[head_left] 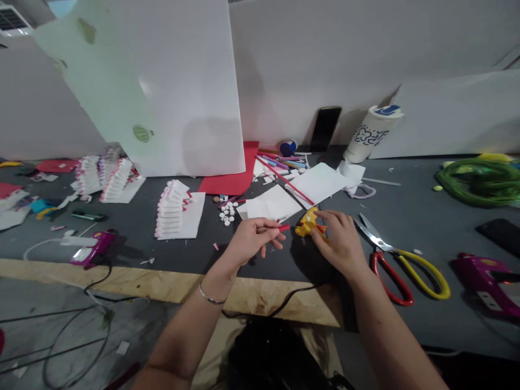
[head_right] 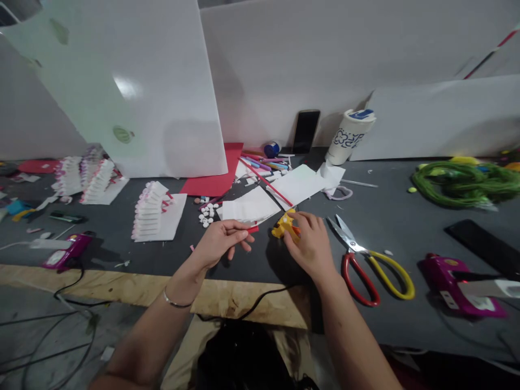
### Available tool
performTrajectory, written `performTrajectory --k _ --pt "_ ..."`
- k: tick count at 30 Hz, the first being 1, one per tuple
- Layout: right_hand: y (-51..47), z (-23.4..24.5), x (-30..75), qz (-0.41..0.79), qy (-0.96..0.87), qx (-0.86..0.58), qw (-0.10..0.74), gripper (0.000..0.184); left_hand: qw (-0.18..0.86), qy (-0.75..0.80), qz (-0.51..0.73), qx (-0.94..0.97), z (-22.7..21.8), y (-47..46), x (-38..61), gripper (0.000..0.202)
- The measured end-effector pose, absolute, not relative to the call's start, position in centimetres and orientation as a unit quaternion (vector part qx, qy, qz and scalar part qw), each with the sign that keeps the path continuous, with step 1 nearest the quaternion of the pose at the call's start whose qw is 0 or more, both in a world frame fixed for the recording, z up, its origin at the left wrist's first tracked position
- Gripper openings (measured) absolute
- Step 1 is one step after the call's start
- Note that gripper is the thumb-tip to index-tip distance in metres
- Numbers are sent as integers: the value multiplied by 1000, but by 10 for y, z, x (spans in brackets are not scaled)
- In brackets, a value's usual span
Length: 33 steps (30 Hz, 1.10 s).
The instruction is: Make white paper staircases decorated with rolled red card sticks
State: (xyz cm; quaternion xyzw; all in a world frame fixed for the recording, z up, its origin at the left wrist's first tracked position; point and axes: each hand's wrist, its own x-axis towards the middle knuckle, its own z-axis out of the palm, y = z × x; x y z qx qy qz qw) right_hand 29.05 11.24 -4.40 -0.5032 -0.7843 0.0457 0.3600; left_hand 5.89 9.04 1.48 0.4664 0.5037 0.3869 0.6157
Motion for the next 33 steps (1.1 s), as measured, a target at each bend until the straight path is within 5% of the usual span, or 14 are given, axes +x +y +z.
performTrajectory --k 7,16,33 --pt "101 -28 268 206 -797 -371 430 26 646 493 349 467 14 86 66 20" --pt "101 -26 264 213 -798 -326 460 7 658 484 326 475 10 86 66 21" --pt "96 -24 261 217 -788 -333 470 5 567 500 378 535 -6 74 72 28"
